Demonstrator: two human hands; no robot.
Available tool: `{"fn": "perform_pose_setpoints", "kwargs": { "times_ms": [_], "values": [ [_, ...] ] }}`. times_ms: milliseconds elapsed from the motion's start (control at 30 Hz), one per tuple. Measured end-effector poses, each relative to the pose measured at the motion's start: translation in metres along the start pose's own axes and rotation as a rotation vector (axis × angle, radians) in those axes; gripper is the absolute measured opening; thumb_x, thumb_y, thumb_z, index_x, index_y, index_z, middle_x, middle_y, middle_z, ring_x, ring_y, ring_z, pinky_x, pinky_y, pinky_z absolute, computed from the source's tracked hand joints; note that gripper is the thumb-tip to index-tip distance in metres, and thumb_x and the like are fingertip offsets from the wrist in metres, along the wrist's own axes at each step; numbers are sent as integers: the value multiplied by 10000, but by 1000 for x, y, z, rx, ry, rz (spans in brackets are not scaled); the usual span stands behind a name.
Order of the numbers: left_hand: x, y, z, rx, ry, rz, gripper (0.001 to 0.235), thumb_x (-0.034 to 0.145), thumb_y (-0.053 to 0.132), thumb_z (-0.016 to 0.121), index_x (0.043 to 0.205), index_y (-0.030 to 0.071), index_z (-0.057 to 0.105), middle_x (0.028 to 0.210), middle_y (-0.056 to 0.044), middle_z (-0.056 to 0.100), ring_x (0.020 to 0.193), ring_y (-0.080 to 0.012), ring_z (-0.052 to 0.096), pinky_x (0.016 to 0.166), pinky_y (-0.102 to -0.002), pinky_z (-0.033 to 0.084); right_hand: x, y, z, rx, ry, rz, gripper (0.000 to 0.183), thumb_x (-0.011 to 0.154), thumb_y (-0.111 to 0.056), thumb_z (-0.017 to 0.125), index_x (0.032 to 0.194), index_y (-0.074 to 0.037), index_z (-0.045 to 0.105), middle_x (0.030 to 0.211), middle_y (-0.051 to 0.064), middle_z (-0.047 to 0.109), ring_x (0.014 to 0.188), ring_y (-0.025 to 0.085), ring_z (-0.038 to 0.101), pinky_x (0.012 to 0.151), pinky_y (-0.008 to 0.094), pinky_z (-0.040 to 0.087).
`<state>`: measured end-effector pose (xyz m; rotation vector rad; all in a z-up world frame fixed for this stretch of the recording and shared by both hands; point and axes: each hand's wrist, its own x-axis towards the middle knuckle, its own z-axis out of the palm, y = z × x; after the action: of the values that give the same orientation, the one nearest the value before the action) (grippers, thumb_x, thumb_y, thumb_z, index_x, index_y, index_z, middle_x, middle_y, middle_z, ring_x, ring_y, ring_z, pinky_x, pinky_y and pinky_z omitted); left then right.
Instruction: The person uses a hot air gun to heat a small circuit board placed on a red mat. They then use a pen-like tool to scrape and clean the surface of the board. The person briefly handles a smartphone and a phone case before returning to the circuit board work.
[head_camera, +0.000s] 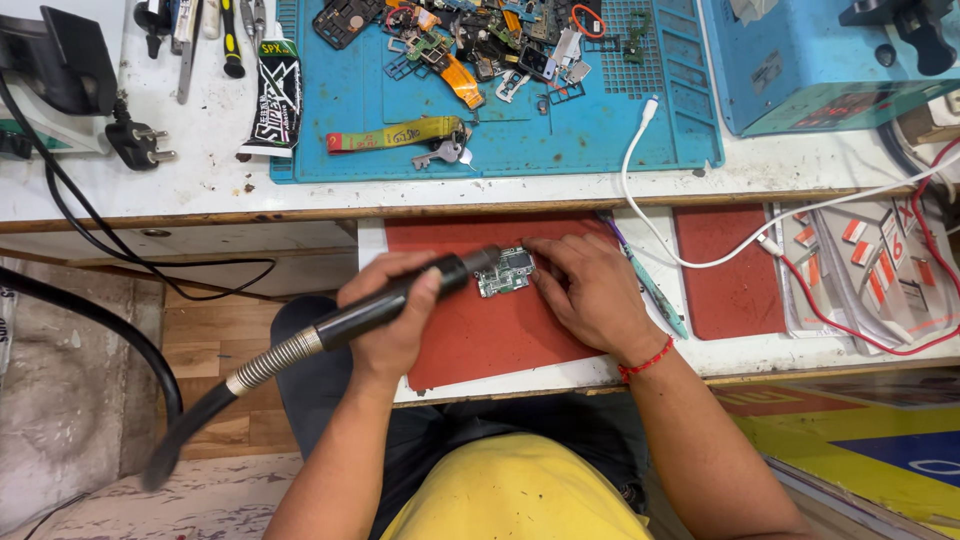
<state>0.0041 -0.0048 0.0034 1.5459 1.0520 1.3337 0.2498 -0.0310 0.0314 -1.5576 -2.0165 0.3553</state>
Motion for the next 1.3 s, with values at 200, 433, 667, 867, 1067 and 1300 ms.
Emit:
{"fn": "perform_pose_setpoints", "kwargs": {
  "times_ms": [200,433,667,867,1067,1300],
  "values": [
    [-1,-2,0,1,-16,59,216,935,193,762,1043,6,747,995,-120,760,910,-198,732,849,-304,579,1,0,0,-5,11,-8,332,871,-147,733,1197,-93,723,821,96,635,819,330,595,746,462,473],
    [-3,-5,1,-13,-9,27,182,936,161,746,1033,7,741,1007,-114,769,920,-187,743,873,-299,592,0,0,-1,2,5,-5,332,876,-144,729,1203,-90,721,818,96,632,819,330,591,750,461,472],
    [0,-6,-6,-67,-103,75,190,916,172,745,1024,16,743,982,-108,764,898,-169,745,824,-280,591,1,-1,-1,-3,-6,4,338,872,-144,730,1205,-94,722,797,92,622,802,326,585,733,457,464],
    [-1,-6,-4,-49,-67,78,223,937,217,746,1019,9,735,976,-107,748,896,-166,723,821,-284,575,1,-1,0,-7,-20,21,338,868,-151,734,1201,-96,723,793,93,622,795,324,586,726,457,466],
    [0,-6,-4,-52,-71,15,197,939,193,737,1024,16,754,948,-95,757,847,-159,703,792,-279,561,1,0,-1,-12,-4,0,336,864,-143,732,1196,-92,722,809,95,631,810,328,592,740,458,472],
    [1,-4,-3,-30,-58,64,181,955,182,740,1040,22,744,968,-92,740,890,-162,706,833,-282,560,-1,3,2,-5,9,-13,326,874,-145,737,1195,-88,722,829,101,634,828,334,598,760,463,472]
  ]
}}
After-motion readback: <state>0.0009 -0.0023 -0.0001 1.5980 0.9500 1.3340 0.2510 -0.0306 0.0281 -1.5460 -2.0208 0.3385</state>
